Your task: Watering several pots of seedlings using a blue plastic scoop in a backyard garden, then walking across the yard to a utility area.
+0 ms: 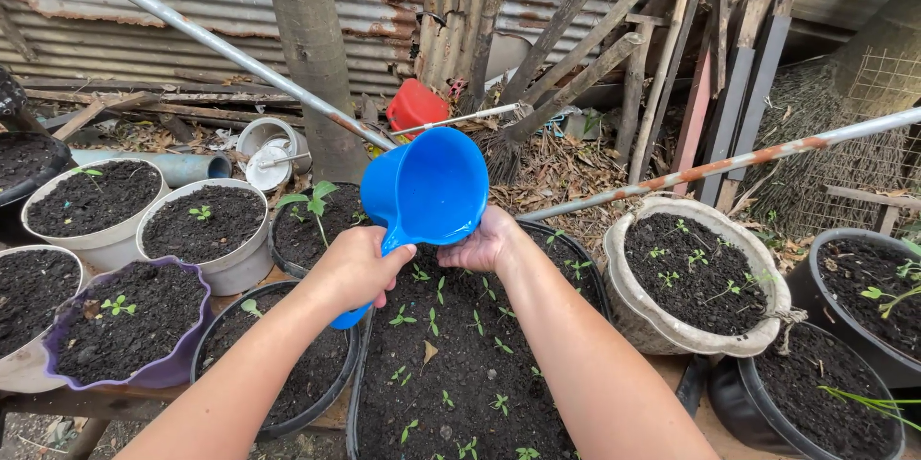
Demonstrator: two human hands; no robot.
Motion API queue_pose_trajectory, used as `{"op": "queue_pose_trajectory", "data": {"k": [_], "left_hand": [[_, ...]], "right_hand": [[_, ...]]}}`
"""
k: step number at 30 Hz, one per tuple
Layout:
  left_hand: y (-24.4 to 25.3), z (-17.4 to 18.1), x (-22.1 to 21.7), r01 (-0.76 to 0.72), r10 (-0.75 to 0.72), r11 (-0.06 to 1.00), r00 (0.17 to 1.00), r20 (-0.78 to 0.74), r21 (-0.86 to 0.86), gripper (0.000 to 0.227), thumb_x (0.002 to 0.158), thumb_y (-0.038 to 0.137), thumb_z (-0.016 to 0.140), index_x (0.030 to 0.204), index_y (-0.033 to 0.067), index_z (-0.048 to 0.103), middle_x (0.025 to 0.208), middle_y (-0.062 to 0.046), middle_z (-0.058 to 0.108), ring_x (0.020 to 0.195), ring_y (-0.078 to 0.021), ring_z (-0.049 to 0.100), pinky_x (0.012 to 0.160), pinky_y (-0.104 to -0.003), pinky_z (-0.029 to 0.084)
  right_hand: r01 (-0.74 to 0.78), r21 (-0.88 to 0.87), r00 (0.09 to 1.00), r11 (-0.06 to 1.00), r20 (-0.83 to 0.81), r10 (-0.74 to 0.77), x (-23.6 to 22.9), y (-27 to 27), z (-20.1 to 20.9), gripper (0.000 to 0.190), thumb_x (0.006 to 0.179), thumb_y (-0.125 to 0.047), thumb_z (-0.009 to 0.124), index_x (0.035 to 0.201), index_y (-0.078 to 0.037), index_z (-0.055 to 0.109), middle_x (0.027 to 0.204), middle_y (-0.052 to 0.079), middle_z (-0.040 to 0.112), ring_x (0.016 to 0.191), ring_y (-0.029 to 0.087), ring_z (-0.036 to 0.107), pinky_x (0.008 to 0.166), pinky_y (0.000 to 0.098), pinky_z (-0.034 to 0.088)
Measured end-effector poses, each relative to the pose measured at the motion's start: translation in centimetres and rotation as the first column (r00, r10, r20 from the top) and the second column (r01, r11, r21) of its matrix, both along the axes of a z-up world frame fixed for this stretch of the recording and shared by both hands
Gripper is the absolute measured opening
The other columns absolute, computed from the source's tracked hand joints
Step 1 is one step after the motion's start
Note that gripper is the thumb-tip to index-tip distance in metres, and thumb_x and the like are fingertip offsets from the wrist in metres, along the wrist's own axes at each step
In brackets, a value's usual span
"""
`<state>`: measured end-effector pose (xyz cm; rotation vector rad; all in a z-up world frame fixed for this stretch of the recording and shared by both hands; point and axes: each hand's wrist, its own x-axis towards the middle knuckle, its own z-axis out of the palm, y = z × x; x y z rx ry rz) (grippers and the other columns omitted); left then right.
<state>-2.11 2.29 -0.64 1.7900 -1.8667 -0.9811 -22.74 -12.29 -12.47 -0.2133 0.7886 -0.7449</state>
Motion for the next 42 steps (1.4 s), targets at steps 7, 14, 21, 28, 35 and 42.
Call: {"op": "queue_pose_trajectory", "data": {"k": [7, 14, 21, 28, 35, 42], "left_hand": [[0.1, -0.2, -0.2, 0.002, -0.002, 1.0, 1.0, 0.009, -0.007, 0.035, 0.097, 0.031, 0.058, 0.072, 0.0078, 0.067, 0.046, -0.007, 0.064, 0.039, -0.017, 0.062, 0.041, -0.022, 0.043], [0.5, 0.1, -0.3, -0.011, 0.011, 1.0, 0.999, 0.033, 0.001, 0.035, 0.097, 0.033, 0.058, 0.073, 0.0091, 0.067, 0.046, -0.005, 0.064, 0.039, -0.0153, 0.062, 0.041, -0.022, 0.043], [0.6, 0.1, -0.4, -0.001, 0.001, 1.0, 1.0, 0.025, 0.01, 0.036, 0.098, 0.033, 0.058, 0.074, 0.0086, 0.067, 0.048, -0.007, 0.065, 0.042, -0.0166, 0.063, 0.041, -0.022, 0.042], [0.5, -0.1, -0.3, -0.003, 0.002, 1.0, 0.999, 0.034, 0.005, 0.035, 0.098, 0.034, 0.058, 0.074, 0.0094, 0.067, 0.048, -0.006, 0.065, 0.041, -0.0157, 0.064, 0.041, -0.021, 0.041], [0.9, 0.3, -0.3, -0.007, 0.006, 1.0, 0.999, 0.035, 0.001, 0.036, 0.098, 0.034, 0.058, 0.074, 0.0088, 0.067, 0.047, -0.007, 0.065, 0.042, -0.0171, 0.064, 0.043, -0.022, 0.043], [1.2, 0.6, -0.4, -0.003, 0.003, 1.0, 0.999, 0.037, 0.0, 0.037, 0.099, 0.034, 0.057, 0.074, 0.0083, 0.067, 0.048, -0.007, 0.065, 0.042, -0.0167, 0.064, 0.044, -0.021, 0.043]], "right_hand": [[0.001, 0.008, 1.0, 1.0, 0.006, -0.001, -0.4, -1.0, -1.5, 0.095, 0.099, -0.057, 0.047, 0.158, 0.012, 0.018, 0.162, 0.044, 0.007, 0.151, 0.057, 0.0, 0.12, 0.067, 0.001], [-0.007, 0.011, 1.0, 1.0, -0.001, 0.007, 0.0, -0.4, -1.1, 0.102, 0.098, -0.066, 0.041, 0.16, 0.01, 0.014, 0.164, 0.041, 0.003, 0.152, 0.054, -0.002, 0.121, 0.0651, -0.002], [-0.006, -0.002, 1.0, 1.0, -0.012, 0.006, -0.1, 0.8, 0.4, 0.105, 0.097, -0.069, 0.04, 0.16, 0.01, 0.013, 0.163, 0.042, 0.002, 0.152, 0.055, -0.002, 0.121, 0.0653, -0.003], [-0.004, 0.011, 1.0, 1.0, -0.012, 0.004, -0.3, -0.6, -1.6, 0.105, 0.097, -0.069, 0.042, 0.16, 0.01, 0.012, 0.164, 0.04, 0.001, 0.153, 0.054, -0.002, 0.121, 0.0646, -0.002], [-0.009, 0.006, 1.0, 1.0, -0.013, 0.009, 0.2, 1.2, 0.7, 0.104, 0.097, -0.068, 0.04, 0.161, 0.01, 0.01, 0.165, 0.039, -0.001, 0.152, 0.053, -0.004, 0.121, 0.0651, -0.003], [0.002, -0.006, 1.0, 1.0, -0.009, -0.002, 0.5, 1.7, 1.2, 0.104, 0.098, -0.068, 0.041, 0.16, 0.01, 0.011, 0.164, 0.041, 0.0, 0.152, 0.054, -0.003, 0.12, 0.0657, -0.002]]}}
